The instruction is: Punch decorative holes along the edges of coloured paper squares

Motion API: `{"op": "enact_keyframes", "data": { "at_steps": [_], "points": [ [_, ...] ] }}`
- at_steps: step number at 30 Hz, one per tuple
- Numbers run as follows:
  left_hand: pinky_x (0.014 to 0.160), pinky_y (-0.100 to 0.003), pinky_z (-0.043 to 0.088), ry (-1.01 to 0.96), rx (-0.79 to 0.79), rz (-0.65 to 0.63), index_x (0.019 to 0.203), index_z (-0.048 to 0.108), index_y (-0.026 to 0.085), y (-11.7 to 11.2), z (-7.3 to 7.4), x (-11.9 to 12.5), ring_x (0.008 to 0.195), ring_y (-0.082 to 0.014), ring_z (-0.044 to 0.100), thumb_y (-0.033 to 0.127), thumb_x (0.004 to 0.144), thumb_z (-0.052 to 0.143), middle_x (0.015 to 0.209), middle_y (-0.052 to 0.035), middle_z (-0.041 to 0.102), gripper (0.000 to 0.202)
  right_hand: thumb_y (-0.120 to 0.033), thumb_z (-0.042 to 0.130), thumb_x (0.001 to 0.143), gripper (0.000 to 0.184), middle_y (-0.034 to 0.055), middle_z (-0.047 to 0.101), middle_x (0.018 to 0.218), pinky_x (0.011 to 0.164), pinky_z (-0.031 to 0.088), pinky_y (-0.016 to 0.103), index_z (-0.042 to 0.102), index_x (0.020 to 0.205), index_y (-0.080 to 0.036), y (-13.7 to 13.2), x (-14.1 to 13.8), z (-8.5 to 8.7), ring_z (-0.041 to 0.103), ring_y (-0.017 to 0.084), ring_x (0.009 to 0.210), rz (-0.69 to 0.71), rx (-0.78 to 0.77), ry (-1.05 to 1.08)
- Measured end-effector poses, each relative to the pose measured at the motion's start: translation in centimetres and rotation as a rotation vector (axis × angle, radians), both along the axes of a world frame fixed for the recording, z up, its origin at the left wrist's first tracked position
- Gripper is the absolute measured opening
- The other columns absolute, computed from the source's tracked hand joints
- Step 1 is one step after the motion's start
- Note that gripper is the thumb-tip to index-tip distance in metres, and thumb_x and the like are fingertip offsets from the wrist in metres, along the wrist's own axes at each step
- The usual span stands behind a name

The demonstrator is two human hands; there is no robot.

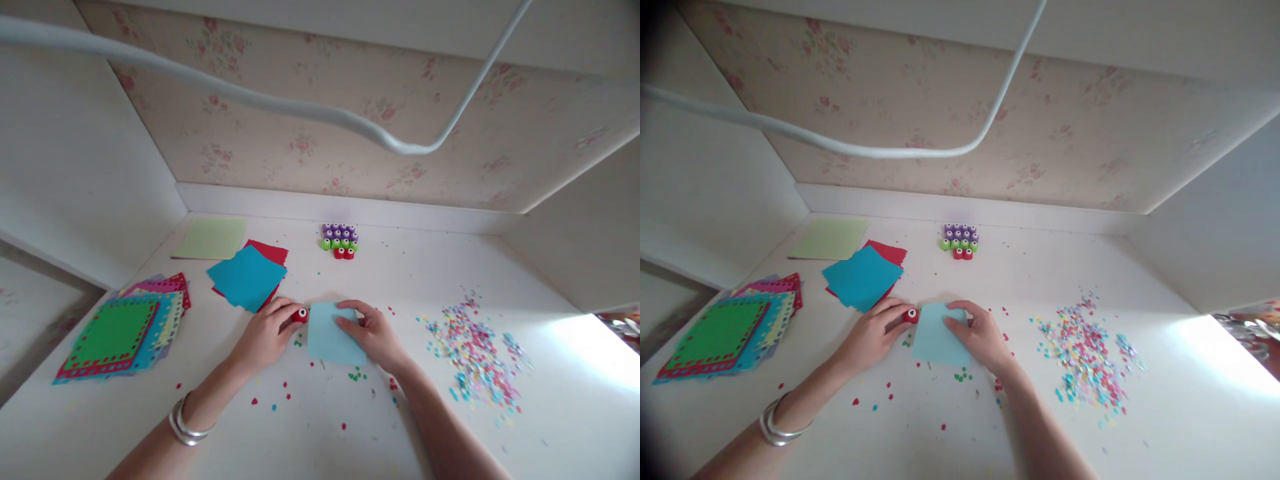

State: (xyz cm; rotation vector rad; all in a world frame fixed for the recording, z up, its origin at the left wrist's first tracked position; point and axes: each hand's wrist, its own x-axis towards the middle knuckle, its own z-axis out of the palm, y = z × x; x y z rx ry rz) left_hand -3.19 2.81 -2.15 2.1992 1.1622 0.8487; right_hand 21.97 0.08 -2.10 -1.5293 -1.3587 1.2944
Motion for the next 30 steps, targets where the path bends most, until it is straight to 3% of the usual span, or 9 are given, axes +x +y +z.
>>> {"op": "enact_keyframes", "data": {
  "at_steps": [13,30],
  "points": [
    [0.09,-0.036,0.056,-0.029,-0.034,0.033,0.115,0.064,0.025,0.15,-0.73,-0.17,0.101,-0.0215,0.068,0.031,0.091,0.061,0.111,-0.0064,0.072,0.025,-0.045,0.068,0.082,0.034,-0.0027,0.057,0.061,0.04,0.032,0.02,0.068,0.109,-0.024,-0.1,0.06,-0.19,0.045,0.01,0.048,-0.011,0.05,-0.064],
    [0.093,-0.034,0.053,-0.018,0.012,0.016,0.116,0.063,0.024,0.25,-0.92,-0.25,0.106,-0.0202,0.065,0.024,0.092,0.061,0.113,-0.0056,0.07,0.024,-0.043,0.069,0.079,0.032,0.0016,0.066,0.071,0.041,0.035,0.021,0.072,0.104,-0.023,-0.2,0.17,0.34,0.047,0.011,0.05,-0.02,0.08,-0.077]
  ]
}}
